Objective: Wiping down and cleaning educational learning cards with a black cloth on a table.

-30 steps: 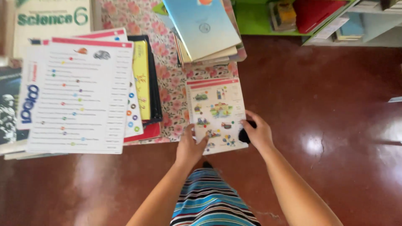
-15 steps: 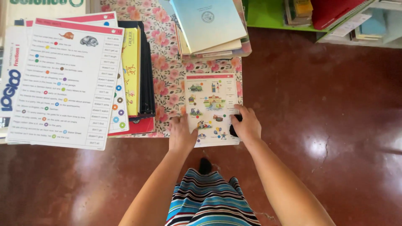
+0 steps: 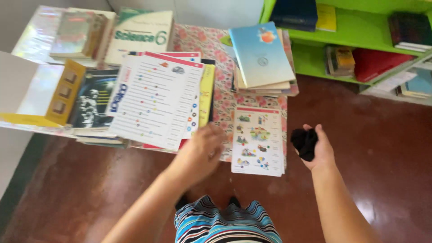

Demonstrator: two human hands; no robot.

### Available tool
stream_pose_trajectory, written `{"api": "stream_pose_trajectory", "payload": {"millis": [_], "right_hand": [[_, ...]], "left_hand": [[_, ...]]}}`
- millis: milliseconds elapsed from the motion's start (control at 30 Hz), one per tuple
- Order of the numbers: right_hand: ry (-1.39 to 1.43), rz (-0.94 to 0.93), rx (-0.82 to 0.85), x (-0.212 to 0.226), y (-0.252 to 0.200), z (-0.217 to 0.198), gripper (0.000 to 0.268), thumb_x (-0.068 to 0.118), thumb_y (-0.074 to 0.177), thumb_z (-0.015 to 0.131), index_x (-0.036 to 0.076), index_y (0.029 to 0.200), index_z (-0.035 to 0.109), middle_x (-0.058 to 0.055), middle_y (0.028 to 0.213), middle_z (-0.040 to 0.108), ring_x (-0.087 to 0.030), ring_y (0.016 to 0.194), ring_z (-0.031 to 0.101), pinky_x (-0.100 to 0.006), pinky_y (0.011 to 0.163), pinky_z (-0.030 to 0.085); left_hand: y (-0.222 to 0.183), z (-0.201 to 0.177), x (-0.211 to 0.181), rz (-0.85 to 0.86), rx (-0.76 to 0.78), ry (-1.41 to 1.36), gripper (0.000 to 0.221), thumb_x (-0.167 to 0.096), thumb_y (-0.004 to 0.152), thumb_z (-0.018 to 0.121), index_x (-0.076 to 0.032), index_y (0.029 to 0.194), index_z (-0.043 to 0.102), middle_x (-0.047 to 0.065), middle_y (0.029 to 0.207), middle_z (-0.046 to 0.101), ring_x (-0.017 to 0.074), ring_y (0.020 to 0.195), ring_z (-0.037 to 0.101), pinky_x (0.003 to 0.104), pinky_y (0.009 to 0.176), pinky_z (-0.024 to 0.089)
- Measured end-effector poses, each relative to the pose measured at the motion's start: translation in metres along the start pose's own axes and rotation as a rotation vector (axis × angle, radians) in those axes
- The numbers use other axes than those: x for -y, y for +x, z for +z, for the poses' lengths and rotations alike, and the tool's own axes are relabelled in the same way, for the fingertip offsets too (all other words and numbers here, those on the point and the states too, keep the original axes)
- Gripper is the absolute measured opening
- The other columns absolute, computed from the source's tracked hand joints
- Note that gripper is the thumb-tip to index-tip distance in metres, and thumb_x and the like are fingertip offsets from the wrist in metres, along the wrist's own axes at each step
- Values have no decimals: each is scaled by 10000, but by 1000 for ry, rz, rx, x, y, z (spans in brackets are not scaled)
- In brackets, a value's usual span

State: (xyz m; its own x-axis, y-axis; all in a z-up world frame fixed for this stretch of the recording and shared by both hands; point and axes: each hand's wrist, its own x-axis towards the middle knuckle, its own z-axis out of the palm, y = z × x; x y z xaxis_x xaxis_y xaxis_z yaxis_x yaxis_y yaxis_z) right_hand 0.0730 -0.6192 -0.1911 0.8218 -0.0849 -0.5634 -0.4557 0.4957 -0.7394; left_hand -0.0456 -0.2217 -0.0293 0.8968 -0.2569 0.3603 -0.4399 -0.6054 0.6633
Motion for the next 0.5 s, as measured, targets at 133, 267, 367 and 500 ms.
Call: {"api": "stream_pose_trajectory", "payload": {"millis": [133, 267, 367, 500], "right_hand": [[184, 47, 95, 22, -63, 103, 424, 520, 1006, 526, 129, 1060, 679, -65, 970, 719, -268, 831, 702, -413, 671, 533], [172, -17, 194, 14, -82, 172, 317, 398, 920, 552, 131, 1044, 672, -62, 946, 725, -254, 816, 708, -393, 682, 550], [9, -134, 215, -15, -81, 204, 224, 281, 925, 613, 121, 1068, 678, -34, 938, 700, -202, 824, 687, -358, 722, 554], [-428, -324, 215, -27, -118, 283, 244, 245, 927, 693, 59, 1084, 701, -35, 883, 668, -153, 738, 634, -347, 633, 511]], "left_hand": [[12, -82, 39, -89, -4, 198, 375, 19, 792, 620, -53, 1137, 747, 165, 1215, 712, 378, 1092, 664, 439, 952, 536], [30, -150, 65, -357, 99, -43, 340, -62, 854, 602, -119, 1154, 753, 105, 1068, 758, 286, 934, 747, 401, 835, 592], [37, -187, 128, -247, -81, 119, 311, -71, 885, 632, -104, 1173, 746, 124, 1160, 738, 324, 1065, 680, 438, 924, 547], [62, -214, 239, -18, -263, 492, 401, -123, 858, 694, -62, 1254, 705, 213, 1284, 676, 420, 1256, 530, 509, 1052, 420]]}}
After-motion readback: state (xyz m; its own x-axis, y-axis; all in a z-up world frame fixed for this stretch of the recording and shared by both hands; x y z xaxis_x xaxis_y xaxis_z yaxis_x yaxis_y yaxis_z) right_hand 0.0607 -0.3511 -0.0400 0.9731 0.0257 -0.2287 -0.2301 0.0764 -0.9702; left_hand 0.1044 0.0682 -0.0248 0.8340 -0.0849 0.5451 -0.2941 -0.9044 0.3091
